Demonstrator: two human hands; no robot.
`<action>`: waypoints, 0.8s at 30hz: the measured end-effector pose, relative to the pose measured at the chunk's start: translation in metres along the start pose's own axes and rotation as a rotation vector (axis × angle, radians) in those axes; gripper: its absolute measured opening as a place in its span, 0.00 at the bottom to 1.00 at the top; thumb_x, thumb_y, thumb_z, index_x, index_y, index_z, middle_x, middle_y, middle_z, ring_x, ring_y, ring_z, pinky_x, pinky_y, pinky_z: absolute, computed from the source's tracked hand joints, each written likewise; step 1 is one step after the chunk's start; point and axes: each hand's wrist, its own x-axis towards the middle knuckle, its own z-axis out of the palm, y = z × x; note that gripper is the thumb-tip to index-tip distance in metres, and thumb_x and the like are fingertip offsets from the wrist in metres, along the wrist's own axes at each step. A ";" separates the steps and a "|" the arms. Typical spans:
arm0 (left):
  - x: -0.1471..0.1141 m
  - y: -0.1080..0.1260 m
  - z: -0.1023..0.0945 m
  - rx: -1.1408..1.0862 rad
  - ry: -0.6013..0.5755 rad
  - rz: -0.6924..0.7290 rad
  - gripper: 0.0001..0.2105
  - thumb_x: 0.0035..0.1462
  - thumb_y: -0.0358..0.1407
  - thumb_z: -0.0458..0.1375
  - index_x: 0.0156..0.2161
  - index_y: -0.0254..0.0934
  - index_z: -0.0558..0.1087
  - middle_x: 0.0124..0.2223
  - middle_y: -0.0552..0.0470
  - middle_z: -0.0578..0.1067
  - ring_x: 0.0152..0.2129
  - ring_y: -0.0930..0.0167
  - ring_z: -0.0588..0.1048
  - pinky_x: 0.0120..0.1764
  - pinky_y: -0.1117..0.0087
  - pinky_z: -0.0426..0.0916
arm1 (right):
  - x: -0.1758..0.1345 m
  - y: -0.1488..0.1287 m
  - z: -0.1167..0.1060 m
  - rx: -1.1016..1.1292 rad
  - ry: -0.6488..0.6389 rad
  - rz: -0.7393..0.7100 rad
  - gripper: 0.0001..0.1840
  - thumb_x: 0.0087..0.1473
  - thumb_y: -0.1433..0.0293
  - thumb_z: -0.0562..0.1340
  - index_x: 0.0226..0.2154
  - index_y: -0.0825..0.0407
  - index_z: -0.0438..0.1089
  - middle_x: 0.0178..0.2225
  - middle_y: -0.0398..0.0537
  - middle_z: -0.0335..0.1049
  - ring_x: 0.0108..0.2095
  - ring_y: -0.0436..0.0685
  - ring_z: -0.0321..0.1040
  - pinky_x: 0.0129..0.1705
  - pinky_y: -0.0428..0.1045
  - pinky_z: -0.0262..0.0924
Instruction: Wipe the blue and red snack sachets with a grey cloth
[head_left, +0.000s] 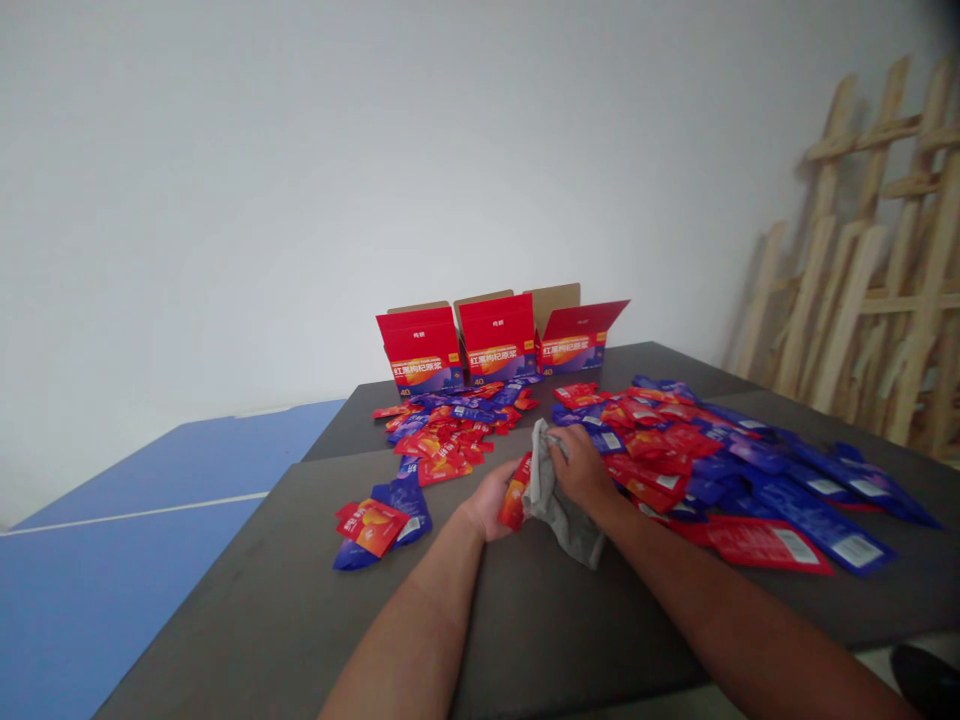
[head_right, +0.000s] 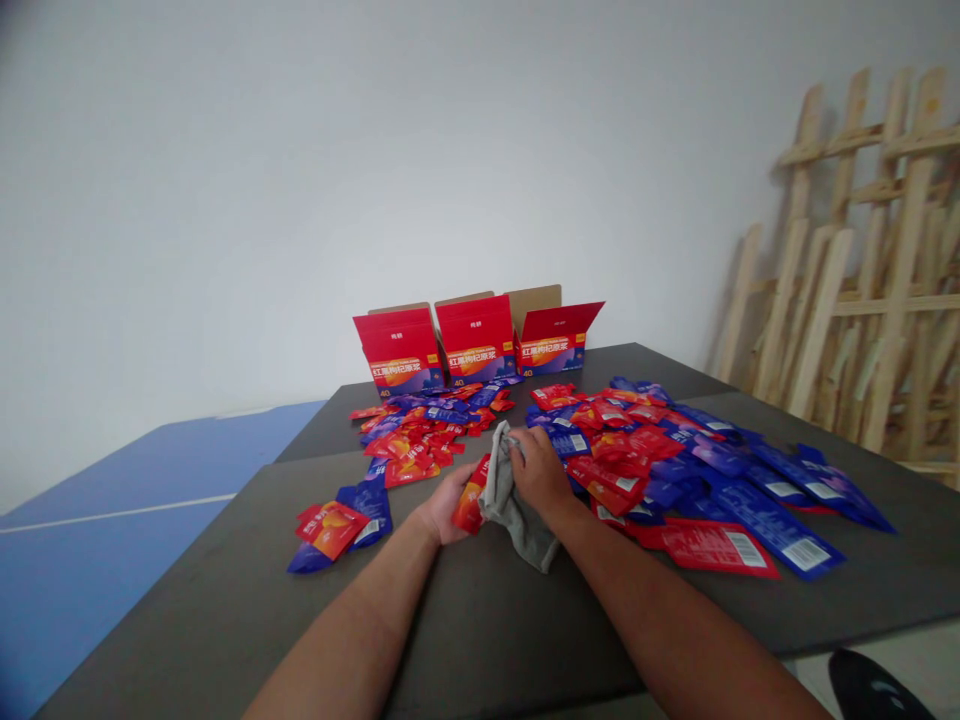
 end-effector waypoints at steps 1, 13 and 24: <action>0.000 0.001 -0.002 -0.005 0.010 0.002 0.13 0.56 0.38 0.51 0.33 0.30 0.72 0.24 0.47 0.75 0.19 0.70 0.73 0.24 0.73 0.66 | 0.001 0.002 0.000 0.002 0.004 0.012 0.10 0.58 0.72 0.53 0.41 0.52 0.66 0.38 0.52 0.64 0.41 0.59 0.63 0.45 0.56 0.61; 0.000 0.019 -0.012 -0.307 0.010 0.326 0.10 0.57 0.32 0.52 0.40 0.31 0.73 0.31 0.47 0.74 0.23 0.75 0.71 0.23 0.78 0.65 | 0.007 0.003 -0.012 -0.002 0.224 0.051 0.10 0.60 0.67 0.51 0.41 0.52 0.64 0.37 0.52 0.64 0.42 0.61 0.62 0.46 0.58 0.60; 0.009 0.023 -0.019 -0.397 0.287 0.507 0.07 0.58 0.34 0.55 0.39 0.32 0.72 0.29 0.50 0.76 0.24 0.73 0.75 0.33 0.73 0.72 | -0.008 -0.027 -0.021 0.093 -0.086 -0.361 0.13 0.57 0.73 0.54 0.45 0.49 0.67 0.37 0.51 0.65 0.40 0.57 0.64 0.42 0.54 0.64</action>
